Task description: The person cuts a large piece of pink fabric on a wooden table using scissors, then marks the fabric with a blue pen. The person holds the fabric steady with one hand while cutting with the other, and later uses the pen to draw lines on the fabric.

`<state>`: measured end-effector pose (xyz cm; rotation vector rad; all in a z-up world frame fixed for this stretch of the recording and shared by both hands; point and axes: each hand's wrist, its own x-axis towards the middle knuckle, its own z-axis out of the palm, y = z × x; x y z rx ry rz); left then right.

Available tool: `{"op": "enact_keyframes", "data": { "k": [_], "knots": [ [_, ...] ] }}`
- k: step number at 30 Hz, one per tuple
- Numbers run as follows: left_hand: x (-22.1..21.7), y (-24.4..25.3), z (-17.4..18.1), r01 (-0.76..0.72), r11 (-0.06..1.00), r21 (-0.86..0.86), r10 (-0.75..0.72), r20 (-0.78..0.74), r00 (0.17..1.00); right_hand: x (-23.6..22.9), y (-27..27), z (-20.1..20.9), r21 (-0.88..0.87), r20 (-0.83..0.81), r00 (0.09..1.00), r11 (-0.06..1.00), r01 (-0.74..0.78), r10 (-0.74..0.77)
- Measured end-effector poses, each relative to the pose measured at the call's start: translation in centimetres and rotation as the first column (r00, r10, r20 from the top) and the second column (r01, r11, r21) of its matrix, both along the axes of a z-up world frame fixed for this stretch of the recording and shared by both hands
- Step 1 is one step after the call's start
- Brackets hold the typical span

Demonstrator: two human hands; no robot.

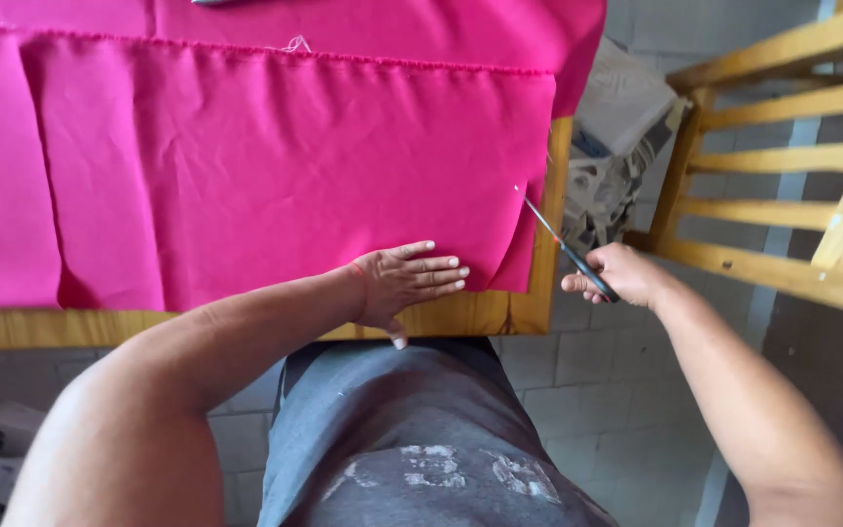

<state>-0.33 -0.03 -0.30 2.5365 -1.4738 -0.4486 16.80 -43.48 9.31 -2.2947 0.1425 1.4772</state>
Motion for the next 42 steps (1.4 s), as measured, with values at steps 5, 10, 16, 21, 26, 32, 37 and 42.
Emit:
{"op": "enact_keyframes", "data": {
  "k": [5, 10, 16, 21, 26, 32, 37, 42],
  "knots": [
    [-0.9, -0.9, 1.3, -0.163, 0.985, -0.056, 0.167, 0.085, 0.982, 2.7, -1.9, -1.9, 0.096, -0.121, 0.988, 0.992, -0.080, 0.092],
    [-0.4, -6.0, 3.5, -0.494, 0.857, -0.148, 0.506, 0.063, 0.860, 3.3, -3.3, -3.2, 0.192, -0.126, 0.979, 0.972, -0.133, 0.159],
    [2.3, -11.2, 1.9, -0.666, 0.732, -0.145, 0.675, 0.022, 0.737, 1.9, -3.5, -4.4, 0.288, -0.129, 0.989, 0.957, -0.035, 0.075],
    [3.5, -11.6, 2.0, -0.652, 0.753, -0.087, 0.653, -0.015, 0.757, -1.5, -2.9, -4.9, 0.355, -0.143, 0.981, 0.918, 0.175, -0.131],
    [3.5, -11.4, 1.3, -0.633, 0.772, -0.051, 0.633, -0.030, 0.774, -3.0, -1.8, -5.3, 0.386, -0.107, 0.965, 0.884, 0.264, -0.241],
    [3.7, -10.8, 1.8, -0.615, 0.787, -0.048, 0.613, -0.050, 0.788, -3.8, -0.4, -4.8, 0.393, -0.049, 0.950, 0.868, 0.303, -0.309],
    [3.7, -10.6, 1.8, -0.605, 0.794, -0.058, 0.602, -0.062, 0.796, -7.6, 2.5, -4.9, 0.392, -0.034, 0.895, 0.818, 0.421, -0.445],
    [3.7, -10.7, 2.1, -0.603, 0.796, -0.053, 0.599, -0.066, 0.798, -10.2, 5.2, -4.3, 0.420, -0.009, 0.818, 0.740, 0.525, -0.575]
  ]
}}
